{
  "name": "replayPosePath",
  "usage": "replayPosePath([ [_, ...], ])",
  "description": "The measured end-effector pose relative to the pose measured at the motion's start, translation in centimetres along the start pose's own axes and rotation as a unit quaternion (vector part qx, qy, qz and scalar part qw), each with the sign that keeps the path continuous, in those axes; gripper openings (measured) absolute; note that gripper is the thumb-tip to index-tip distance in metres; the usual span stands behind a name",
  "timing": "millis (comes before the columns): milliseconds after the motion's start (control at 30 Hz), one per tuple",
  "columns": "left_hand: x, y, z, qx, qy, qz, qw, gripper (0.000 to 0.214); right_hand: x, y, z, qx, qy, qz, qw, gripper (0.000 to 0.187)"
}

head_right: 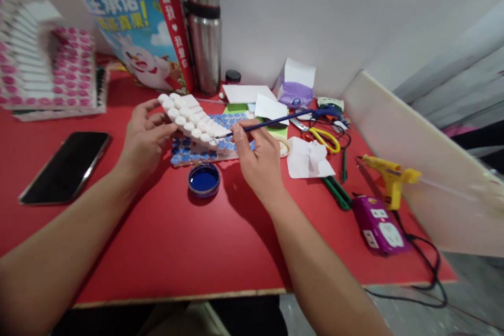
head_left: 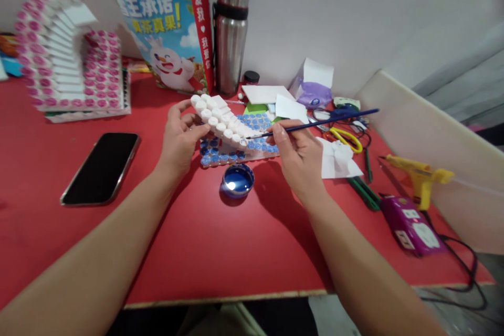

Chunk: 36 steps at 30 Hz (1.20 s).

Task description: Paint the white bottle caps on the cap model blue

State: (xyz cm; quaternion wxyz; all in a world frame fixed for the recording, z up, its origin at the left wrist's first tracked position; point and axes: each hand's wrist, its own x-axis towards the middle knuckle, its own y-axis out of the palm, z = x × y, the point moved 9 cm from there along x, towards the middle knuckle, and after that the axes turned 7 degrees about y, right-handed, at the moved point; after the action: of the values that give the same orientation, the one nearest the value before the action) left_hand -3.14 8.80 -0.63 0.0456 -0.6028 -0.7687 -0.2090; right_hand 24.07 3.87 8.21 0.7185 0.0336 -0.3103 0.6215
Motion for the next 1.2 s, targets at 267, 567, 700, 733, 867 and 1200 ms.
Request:
replayPosePath([
  [267,-0.02,0.04,-0.22,0.001,-0.005,-0.013,1.0,0.073,0.07,0.03,-0.4,0.01,0.017,0.005,1.0,0.025],
  [567,-0.1,0.22,-0.37,0.007,-0.007,-0.009,1.0,0.073,0.14,-0.18,-0.4,0.008,0.022,0.0,1.0,0.023],
  [700,-0.05,0.11,-0.26,0.006,-0.008,-0.011,1.0,0.073,0.08,-0.1,-0.22,0.013,0.017,0.0,1.0,0.023],
  [733,-0.04,0.1,-0.26,0.006,-0.006,-0.01,1.0,0.072,0.06,0.03,-0.17,0.015,0.017,0.004,1.0,0.023],
  [867,0.0,0.03,-0.22,0.003,-0.002,-0.01,1.0,0.071,-0.1,0.33,0.17,0.026,0.007,0.01,1.0,0.023],
  [1200,-0.06,0.09,-0.49,0.007,-0.013,-0.012,1.0,0.074,-0.18,0.33,0.17,0.016,0.004,0.011,1.0,0.026],
])
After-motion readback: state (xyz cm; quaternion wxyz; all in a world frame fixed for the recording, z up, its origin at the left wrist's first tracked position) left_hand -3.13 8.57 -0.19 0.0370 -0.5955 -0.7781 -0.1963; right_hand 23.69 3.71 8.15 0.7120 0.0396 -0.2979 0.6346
